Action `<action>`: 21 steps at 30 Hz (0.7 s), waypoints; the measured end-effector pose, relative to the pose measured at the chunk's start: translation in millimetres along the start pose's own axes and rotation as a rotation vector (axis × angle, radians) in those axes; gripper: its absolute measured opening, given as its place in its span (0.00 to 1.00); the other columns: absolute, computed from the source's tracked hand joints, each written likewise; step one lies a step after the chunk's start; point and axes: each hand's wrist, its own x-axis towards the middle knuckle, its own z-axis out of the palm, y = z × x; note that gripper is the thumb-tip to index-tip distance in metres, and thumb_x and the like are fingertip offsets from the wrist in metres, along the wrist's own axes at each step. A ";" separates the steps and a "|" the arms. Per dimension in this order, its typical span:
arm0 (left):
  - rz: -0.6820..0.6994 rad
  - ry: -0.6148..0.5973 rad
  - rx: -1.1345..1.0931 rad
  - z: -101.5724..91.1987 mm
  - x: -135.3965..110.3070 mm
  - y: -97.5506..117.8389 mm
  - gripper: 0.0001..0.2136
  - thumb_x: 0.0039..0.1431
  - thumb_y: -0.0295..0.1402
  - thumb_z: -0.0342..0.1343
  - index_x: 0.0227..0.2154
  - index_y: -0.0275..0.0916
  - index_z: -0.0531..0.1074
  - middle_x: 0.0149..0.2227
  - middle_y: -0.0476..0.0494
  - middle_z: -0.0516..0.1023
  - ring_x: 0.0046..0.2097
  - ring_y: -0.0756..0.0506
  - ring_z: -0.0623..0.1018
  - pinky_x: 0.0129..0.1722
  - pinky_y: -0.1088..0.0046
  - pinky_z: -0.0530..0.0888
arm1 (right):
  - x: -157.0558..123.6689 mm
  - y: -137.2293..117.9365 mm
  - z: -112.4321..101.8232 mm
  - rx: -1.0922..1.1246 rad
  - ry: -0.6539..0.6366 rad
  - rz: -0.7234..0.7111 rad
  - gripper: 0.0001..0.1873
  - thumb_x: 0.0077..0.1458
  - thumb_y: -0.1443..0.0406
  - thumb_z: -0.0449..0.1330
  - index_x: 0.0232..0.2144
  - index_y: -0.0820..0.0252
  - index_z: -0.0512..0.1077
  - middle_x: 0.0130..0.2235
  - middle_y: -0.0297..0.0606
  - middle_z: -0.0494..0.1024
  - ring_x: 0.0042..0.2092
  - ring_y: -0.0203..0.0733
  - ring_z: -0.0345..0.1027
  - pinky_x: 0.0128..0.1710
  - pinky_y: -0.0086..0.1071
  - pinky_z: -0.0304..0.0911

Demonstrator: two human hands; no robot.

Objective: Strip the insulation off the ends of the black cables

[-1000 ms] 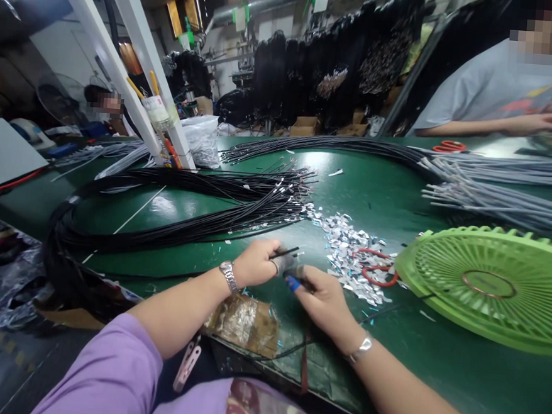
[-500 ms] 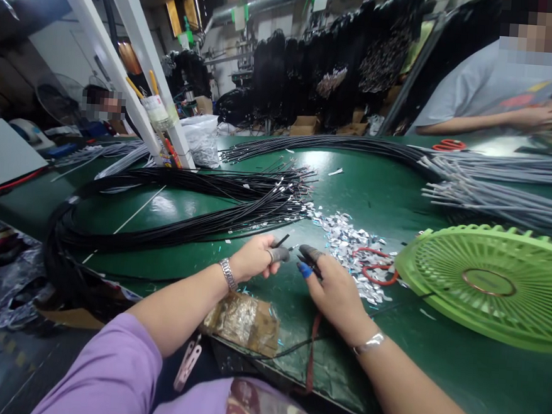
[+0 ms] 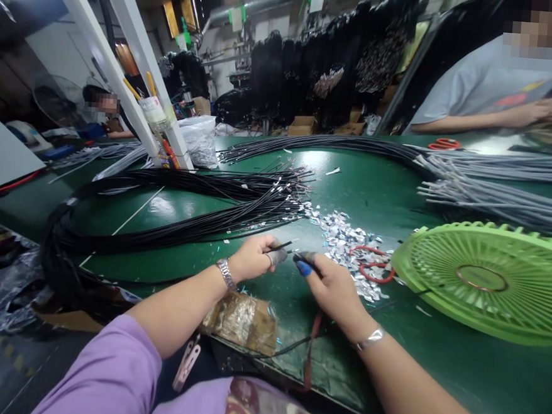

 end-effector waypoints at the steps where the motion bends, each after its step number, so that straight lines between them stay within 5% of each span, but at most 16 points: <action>1: 0.023 0.007 0.001 -1.1 0.6 -1.8 0.10 0.52 0.37 0.56 0.25 0.36 0.65 0.16 0.56 0.65 0.17 0.55 0.64 0.19 0.80 0.60 | 1.2 -0.4 -1.0 0.088 -0.012 0.039 0.11 0.55 0.59 0.51 0.24 0.56 0.68 0.23 0.36 0.71 0.27 0.42 0.65 0.27 0.33 0.59; 6: 0.210 -0.015 0.072 -7.3 0.0 -4.6 0.10 0.48 0.36 0.60 0.23 0.34 0.68 0.19 0.52 0.69 0.21 0.54 0.67 0.23 0.79 0.63 | 4.1 0.0 -3.4 0.457 -0.041 0.179 0.14 0.54 0.53 0.54 0.29 0.56 0.70 0.27 0.36 0.73 0.31 0.42 0.67 0.31 0.34 0.63; 12: -0.003 -0.288 -0.148 -8.5 1.3 -2.9 0.21 0.47 0.51 0.58 0.27 0.35 0.66 0.16 0.54 0.67 0.15 0.57 0.63 0.16 0.81 0.59 | 0.2 -5.6 -1.6 0.529 -0.051 0.118 0.24 0.45 0.52 0.64 0.42 0.56 0.72 0.31 0.37 0.74 0.27 0.39 0.62 0.28 0.34 0.62; 17: -0.028 -0.347 -0.133 -6.4 3.5 -5.8 0.20 0.49 0.50 0.58 0.27 0.35 0.64 0.16 0.55 0.66 0.15 0.57 0.62 0.16 0.81 0.60 | 0.2 -7.6 3.1 0.581 -0.045 0.161 0.16 0.46 0.51 0.62 0.30 0.56 0.73 0.27 0.36 0.73 0.33 0.44 0.66 0.34 0.36 0.64; 21: 0.033 -0.269 -0.056 -3.7 4.9 -9.3 0.14 0.51 0.41 0.59 0.31 0.35 0.65 0.20 0.54 0.68 0.19 0.56 0.65 0.19 0.81 0.62 | 0.3 -6.5 6.2 0.635 -0.015 0.289 0.16 0.45 0.51 0.63 0.27 0.57 0.71 0.24 0.33 0.70 0.29 0.40 0.63 0.29 0.32 0.61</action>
